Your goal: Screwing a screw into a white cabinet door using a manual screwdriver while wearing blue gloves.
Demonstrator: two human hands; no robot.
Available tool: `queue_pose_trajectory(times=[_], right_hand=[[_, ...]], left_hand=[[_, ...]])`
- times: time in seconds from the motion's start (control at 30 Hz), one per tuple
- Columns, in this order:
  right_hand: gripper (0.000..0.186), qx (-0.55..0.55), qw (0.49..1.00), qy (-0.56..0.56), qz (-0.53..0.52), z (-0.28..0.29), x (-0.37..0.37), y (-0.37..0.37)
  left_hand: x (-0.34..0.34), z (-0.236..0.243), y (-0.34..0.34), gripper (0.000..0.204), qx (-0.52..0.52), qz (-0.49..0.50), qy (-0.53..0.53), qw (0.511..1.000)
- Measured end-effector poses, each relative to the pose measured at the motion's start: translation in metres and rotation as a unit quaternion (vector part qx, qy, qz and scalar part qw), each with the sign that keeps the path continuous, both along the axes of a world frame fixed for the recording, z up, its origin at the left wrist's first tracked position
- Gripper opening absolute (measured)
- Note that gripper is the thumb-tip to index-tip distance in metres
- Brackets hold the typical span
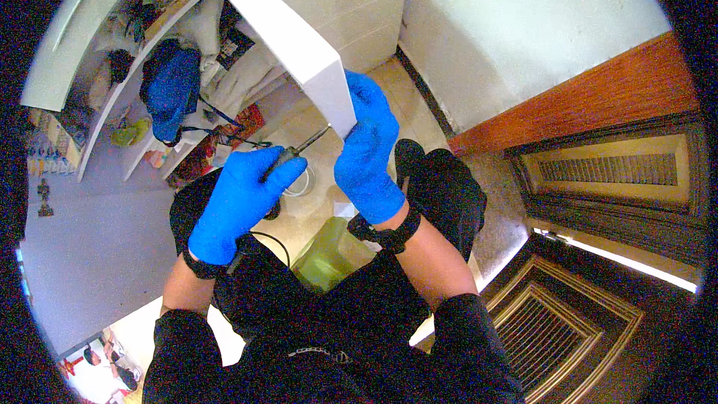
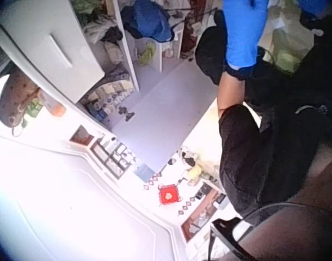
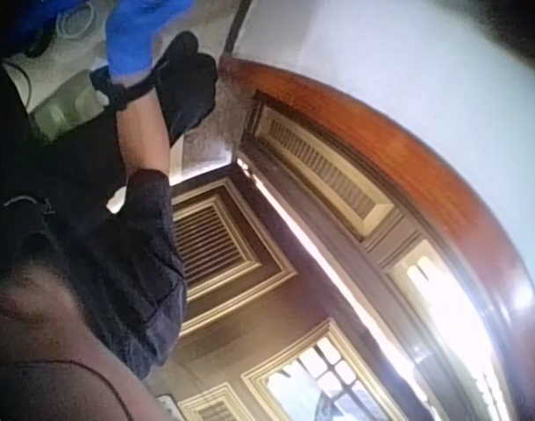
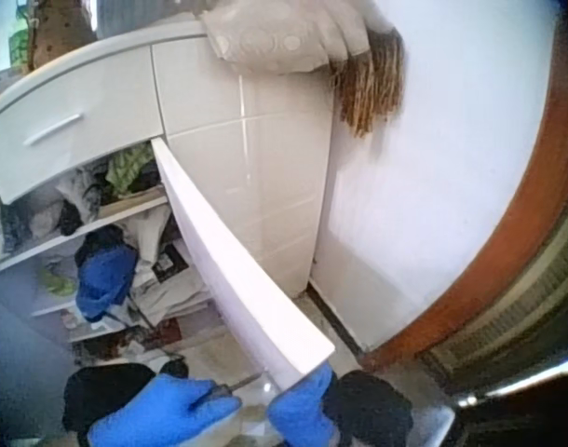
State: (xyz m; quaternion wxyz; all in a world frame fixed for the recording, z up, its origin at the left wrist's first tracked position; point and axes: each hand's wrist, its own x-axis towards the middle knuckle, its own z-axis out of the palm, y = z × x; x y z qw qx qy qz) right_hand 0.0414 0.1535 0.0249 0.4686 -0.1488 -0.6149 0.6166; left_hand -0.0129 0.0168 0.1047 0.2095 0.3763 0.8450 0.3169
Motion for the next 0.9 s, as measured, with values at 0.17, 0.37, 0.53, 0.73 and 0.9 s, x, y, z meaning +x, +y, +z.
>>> queue_pose_trajectory(times=[0.17,0.37,0.53,0.73,0.9], right_hand=[[0.065,-0.046,0.999,0.018,-0.001,-0.003,-0.001,0.001],[0.066,-0.03,0.999,0.022,0.006,0.008,-0.001,-0.001],[0.065,-0.031,0.999,0.003,0.026,0.007,0.0,0.002],[0.059,0.011,0.996,0.03,0.084,0.011,0.003,0.005],[0.051,-0.035,0.994,-0.026,0.102,0.016,0.006,0.008]], left_hand=[[-0.005,0.011,0.002,0.038,-0.032,-0.011,-0.05,0.998],[-0.008,0.001,0.0,0.047,-0.01,0.023,-0.147,0.989],[-0.015,0.004,-0.001,0.034,-0.035,0.068,-0.452,0.889],[-0.01,-0.003,-0.009,0.033,-0.003,0.031,-0.227,0.973],[0.007,0.006,-0.009,0.032,-0.002,-0.01,0.212,0.977]])
